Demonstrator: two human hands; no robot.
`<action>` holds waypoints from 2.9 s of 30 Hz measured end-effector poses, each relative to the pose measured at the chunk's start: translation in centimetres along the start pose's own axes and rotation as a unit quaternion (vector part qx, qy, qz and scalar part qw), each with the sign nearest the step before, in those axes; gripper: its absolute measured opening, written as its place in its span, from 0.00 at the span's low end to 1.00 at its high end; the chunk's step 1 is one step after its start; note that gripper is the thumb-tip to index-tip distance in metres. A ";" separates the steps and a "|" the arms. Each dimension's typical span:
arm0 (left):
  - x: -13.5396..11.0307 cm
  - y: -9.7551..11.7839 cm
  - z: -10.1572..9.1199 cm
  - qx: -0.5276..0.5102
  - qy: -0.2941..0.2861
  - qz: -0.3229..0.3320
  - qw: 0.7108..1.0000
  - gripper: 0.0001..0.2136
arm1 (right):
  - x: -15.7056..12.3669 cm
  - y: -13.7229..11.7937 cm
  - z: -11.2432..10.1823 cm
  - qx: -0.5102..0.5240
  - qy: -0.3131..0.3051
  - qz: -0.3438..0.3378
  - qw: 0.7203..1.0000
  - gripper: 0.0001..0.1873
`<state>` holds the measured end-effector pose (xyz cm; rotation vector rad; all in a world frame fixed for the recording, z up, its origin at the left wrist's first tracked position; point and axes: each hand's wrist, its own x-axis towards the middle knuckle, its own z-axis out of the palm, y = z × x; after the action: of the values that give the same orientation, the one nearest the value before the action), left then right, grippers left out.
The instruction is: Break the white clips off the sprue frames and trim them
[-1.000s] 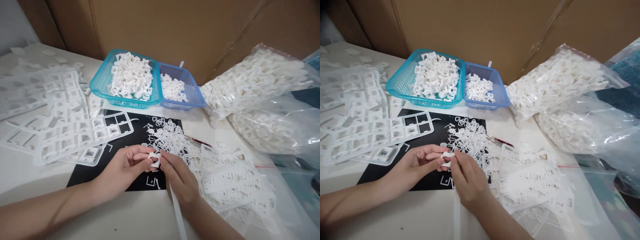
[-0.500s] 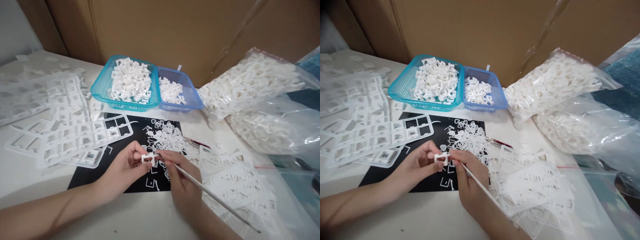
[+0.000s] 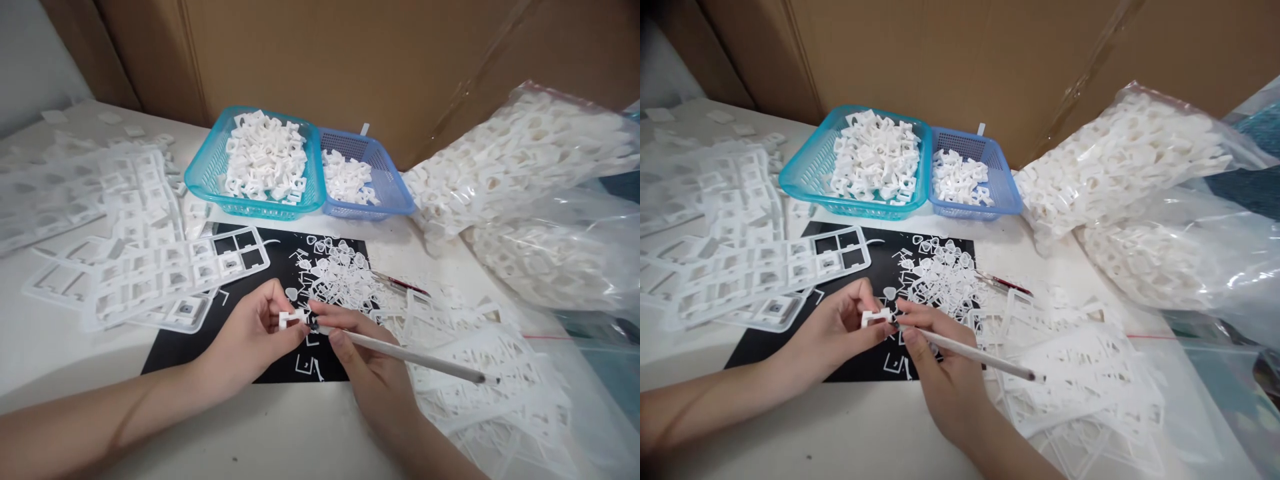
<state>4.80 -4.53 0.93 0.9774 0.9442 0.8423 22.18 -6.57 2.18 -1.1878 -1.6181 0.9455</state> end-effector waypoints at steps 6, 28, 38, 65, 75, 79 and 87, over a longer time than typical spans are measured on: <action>0.0 0.0 0.1 0.016 -0.003 -0.008 1.000 0.13 | -0.2 0.0 0.0 -0.050 -0.019 -0.050 0.997 0.11; -0.5 -0.4 -0.3 0.122 -0.005 0.033 0.992 0.06 | 0.7 0.7 0.2 -0.193 0.075 -0.117 0.971 0.10; -0.3 -0.5 -0.3 0.120 0.000 0.023 0.993 0.07 | 0.4 0.1 -0.6 -0.174 0.062 -0.054 0.981 0.09; -0.9 -0.4 0.3 0.246 0.035 0.063 0.967 0.04 | -1.2 -0.4 1.5 -0.198 0.025 -0.161 0.967 0.14; -0.9 -0.3 0.3 0.272 0.018 0.078 0.959 0.05 | -2.2 0.5 2.2 -0.291 -0.023 -0.176 0.940 0.17; -0.8 -0.2 0.3 0.272 0.017 0.067 0.960 0.04 | -2.0 0.7 2.6 -0.323 0.006 -0.206 0.924 0.19; -1.1 -0.8 -0.1 0.225 0.019 0.053 0.973 0.03 | -0.2 1.8 0.8 -0.286 0.090 -0.216 0.929 0.14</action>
<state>4.44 -5.73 0.40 1.4164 1.1522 0.7516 22.01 -6.42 0.26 -1.1700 -1.9556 0.0710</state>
